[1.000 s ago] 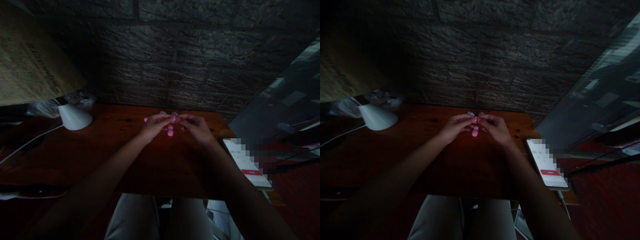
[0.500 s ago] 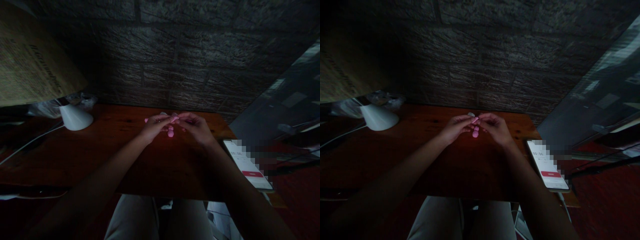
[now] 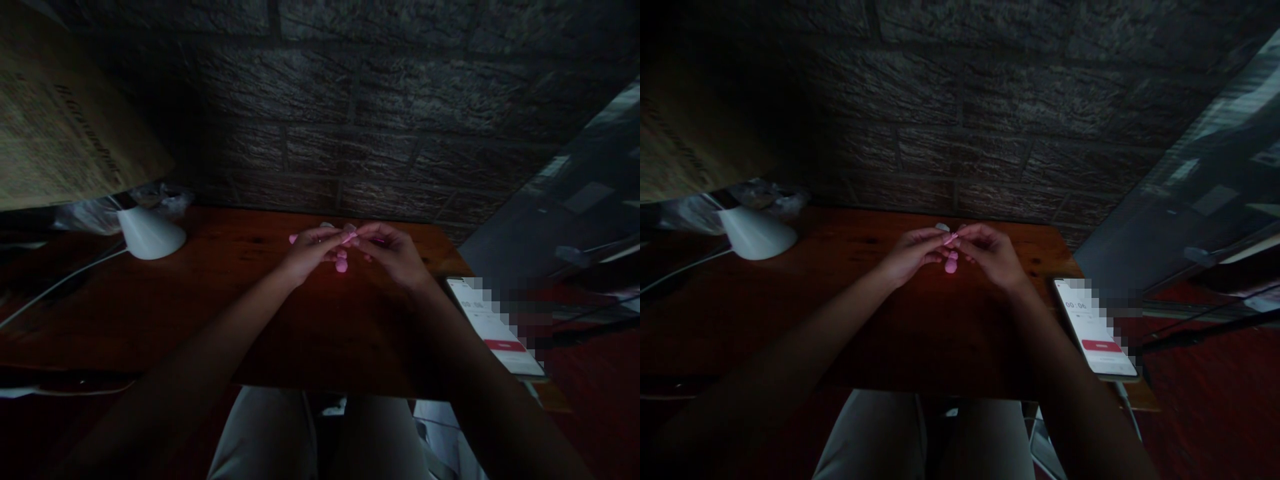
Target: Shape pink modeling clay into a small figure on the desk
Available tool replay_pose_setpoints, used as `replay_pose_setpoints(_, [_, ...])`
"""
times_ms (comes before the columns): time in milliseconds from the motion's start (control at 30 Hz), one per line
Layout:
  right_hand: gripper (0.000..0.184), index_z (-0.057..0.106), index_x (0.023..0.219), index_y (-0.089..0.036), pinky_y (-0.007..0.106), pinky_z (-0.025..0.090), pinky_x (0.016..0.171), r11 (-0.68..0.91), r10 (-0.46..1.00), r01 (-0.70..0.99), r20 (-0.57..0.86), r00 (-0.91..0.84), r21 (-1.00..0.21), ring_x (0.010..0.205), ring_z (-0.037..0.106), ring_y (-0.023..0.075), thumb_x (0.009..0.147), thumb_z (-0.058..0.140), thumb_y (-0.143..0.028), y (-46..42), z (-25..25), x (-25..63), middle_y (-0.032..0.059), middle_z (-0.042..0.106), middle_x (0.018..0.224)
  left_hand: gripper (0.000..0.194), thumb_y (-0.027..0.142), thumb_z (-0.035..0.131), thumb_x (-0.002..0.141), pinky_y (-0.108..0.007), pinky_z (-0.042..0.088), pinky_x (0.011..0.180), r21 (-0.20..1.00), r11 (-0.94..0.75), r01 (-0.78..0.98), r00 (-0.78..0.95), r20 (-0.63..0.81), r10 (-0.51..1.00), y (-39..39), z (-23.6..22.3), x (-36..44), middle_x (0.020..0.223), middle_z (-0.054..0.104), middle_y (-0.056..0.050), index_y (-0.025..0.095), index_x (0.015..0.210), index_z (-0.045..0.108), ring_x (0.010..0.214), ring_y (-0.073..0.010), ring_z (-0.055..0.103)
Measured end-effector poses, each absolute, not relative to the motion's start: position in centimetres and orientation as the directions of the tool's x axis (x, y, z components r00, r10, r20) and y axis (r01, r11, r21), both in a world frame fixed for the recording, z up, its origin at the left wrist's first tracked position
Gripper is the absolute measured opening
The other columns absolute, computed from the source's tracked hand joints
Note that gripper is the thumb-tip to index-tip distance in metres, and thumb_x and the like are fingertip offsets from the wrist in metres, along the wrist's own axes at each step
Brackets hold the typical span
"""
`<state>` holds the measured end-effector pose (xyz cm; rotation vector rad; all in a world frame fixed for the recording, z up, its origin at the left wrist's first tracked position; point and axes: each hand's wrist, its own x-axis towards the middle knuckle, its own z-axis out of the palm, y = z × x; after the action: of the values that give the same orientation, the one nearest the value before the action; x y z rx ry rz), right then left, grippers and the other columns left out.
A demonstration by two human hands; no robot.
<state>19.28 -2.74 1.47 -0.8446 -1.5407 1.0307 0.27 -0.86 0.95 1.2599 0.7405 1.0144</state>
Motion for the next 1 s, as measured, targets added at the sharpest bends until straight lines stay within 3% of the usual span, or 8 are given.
replay_pose_setpoints(1000, [0.022, 0.075, 0.089, -0.025, 0.028, 0.049, 0.060, 0.374, 0.903, -0.002, 0.365, -0.229, -0.927, 0.071, 0.063, 0.0139, 0.079, 0.085, -0.042, -2.94, 1.71, 19.37, 0.0008, 0.075, 0.088, 0.022, 0.034, 0.080, 0.082, -0.025, 0.053, 0.072, 0.979, 0.020, -0.202, 0.411, 0.066, 0.909, -0.79, 1.04, 0.25, 0.089, 0.073, -0.006, 0.014, 0.092, 0.076, 0.078, -0.0126, 0.068])
